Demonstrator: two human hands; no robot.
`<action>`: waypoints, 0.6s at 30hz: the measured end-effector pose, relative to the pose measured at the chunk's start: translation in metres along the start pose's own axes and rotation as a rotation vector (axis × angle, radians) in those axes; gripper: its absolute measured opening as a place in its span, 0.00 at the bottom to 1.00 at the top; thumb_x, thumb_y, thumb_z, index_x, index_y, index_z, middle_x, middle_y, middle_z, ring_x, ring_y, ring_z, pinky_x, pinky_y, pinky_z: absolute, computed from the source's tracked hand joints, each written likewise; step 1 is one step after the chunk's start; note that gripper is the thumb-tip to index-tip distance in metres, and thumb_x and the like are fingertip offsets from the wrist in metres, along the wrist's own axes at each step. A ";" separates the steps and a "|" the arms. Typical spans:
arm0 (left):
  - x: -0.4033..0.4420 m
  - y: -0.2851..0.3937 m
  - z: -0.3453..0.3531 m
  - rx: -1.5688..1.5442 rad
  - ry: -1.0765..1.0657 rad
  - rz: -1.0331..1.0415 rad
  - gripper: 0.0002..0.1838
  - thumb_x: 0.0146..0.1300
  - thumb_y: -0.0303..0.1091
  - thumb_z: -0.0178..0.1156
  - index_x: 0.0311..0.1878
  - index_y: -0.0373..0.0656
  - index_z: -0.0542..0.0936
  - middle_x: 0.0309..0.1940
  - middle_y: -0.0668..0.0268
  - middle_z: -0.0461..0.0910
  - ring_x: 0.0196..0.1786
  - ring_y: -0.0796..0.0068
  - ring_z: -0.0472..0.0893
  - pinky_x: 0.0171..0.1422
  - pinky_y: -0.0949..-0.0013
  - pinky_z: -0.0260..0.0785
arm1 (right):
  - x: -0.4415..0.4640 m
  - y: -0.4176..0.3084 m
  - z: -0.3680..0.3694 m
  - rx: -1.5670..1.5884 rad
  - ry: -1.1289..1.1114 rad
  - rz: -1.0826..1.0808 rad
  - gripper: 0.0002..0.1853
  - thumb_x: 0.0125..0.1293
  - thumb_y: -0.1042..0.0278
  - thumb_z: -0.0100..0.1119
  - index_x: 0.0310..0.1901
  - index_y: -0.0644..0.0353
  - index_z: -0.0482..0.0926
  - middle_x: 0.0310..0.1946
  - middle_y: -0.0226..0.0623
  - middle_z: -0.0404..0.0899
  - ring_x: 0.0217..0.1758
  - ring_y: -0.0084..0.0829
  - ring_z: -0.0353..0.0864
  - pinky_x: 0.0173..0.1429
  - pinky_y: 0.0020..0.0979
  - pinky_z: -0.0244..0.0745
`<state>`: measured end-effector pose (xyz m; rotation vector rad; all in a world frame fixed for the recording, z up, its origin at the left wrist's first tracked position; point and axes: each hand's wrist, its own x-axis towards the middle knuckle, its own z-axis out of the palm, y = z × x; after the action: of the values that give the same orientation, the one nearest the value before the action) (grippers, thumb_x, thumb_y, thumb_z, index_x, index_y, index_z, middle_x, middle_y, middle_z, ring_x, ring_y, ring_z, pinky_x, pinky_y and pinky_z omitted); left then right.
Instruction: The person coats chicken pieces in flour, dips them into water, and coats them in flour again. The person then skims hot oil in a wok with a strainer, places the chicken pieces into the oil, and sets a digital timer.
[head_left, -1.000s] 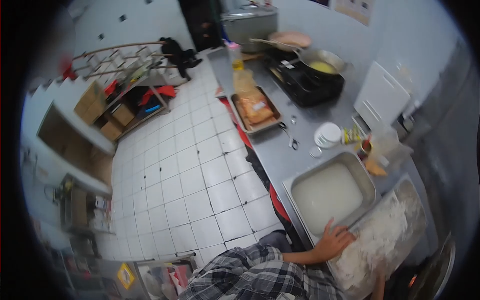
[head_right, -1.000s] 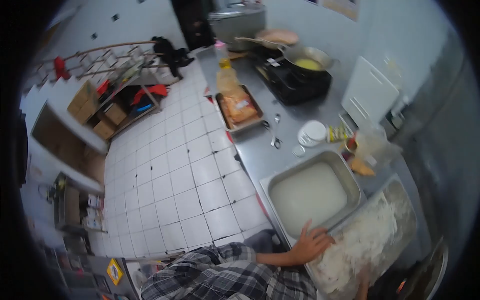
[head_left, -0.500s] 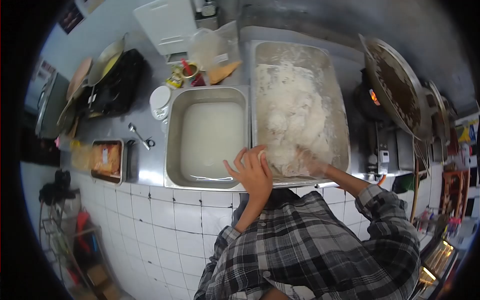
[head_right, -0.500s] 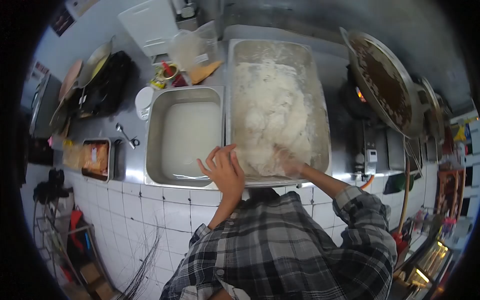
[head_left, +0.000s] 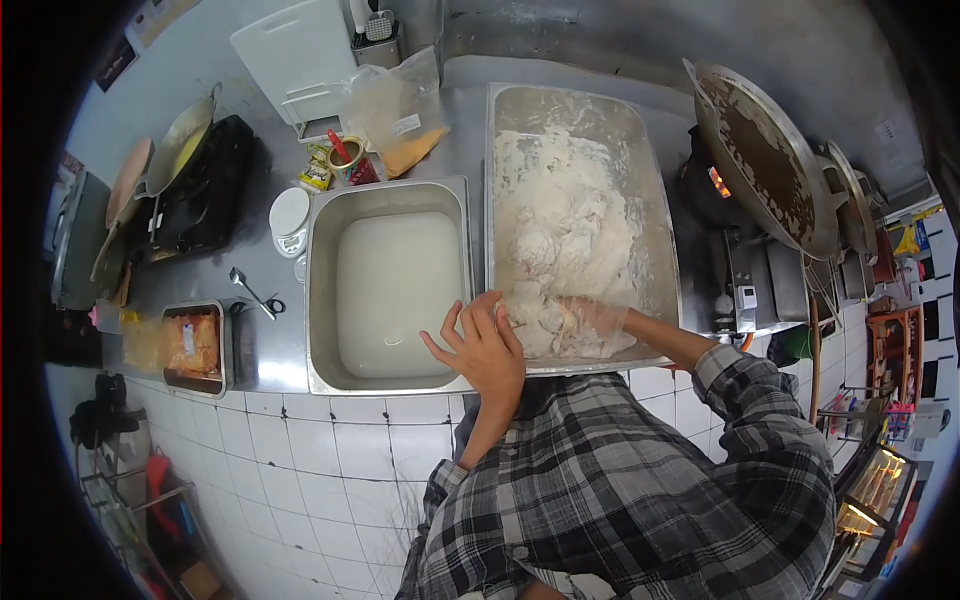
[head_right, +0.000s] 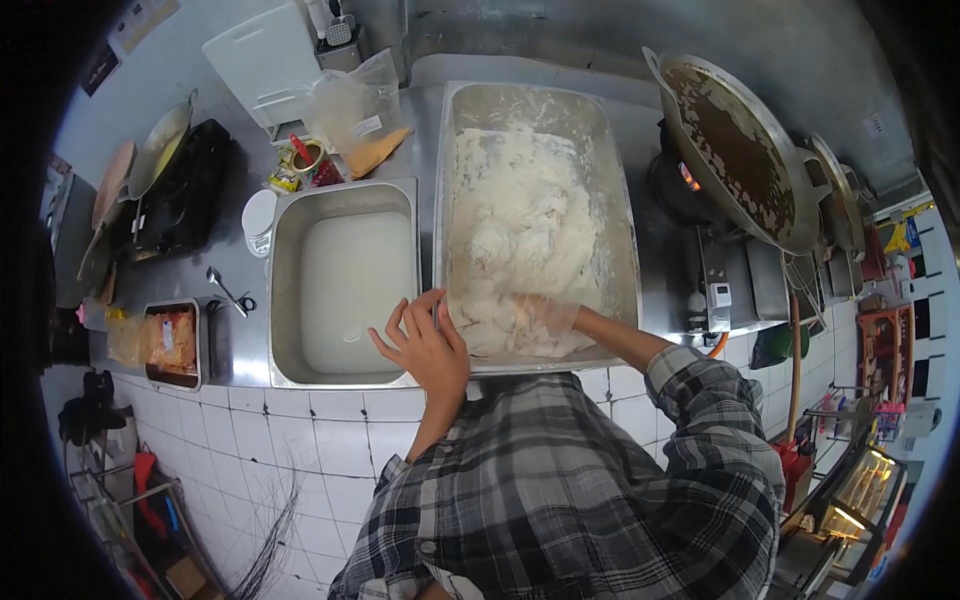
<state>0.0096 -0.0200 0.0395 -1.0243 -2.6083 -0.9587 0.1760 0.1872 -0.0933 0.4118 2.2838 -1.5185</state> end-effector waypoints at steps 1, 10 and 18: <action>0.002 0.000 0.001 0.002 0.000 0.004 0.09 0.68 0.36 0.51 0.48 0.49 0.76 0.49 0.78 0.77 0.60 0.62 0.68 0.71 0.37 0.32 | 0.002 -0.001 -0.014 0.297 -0.057 0.067 0.37 0.68 0.55 0.52 0.73 0.58 0.49 0.66 0.43 0.63 0.69 0.39 0.63 0.73 0.39 0.54; 0.004 0.002 0.006 0.025 0.028 0.010 0.07 0.66 0.38 0.55 0.45 0.53 0.78 0.43 0.77 0.77 0.58 0.63 0.70 0.71 0.35 0.34 | 0.019 0.083 -0.098 -1.440 -0.239 0.288 0.17 0.64 0.65 0.48 0.54 0.59 0.71 0.50 0.39 0.75 0.51 0.33 0.74 0.53 0.39 0.72; 0.005 0.004 0.006 0.002 0.008 0.014 0.07 0.66 0.38 0.55 0.45 0.54 0.78 0.44 0.79 0.78 0.59 0.64 0.70 0.72 0.37 0.33 | -0.063 0.064 0.022 -0.685 0.108 0.245 0.23 0.56 0.75 0.46 0.55 0.63 0.73 0.49 0.46 0.76 0.46 0.42 0.76 0.56 0.38 0.72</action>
<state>0.0085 -0.0111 0.0388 -1.0343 -2.5920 -0.9551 0.2627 0.1883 -0.1250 0.5479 2.5371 -0.5510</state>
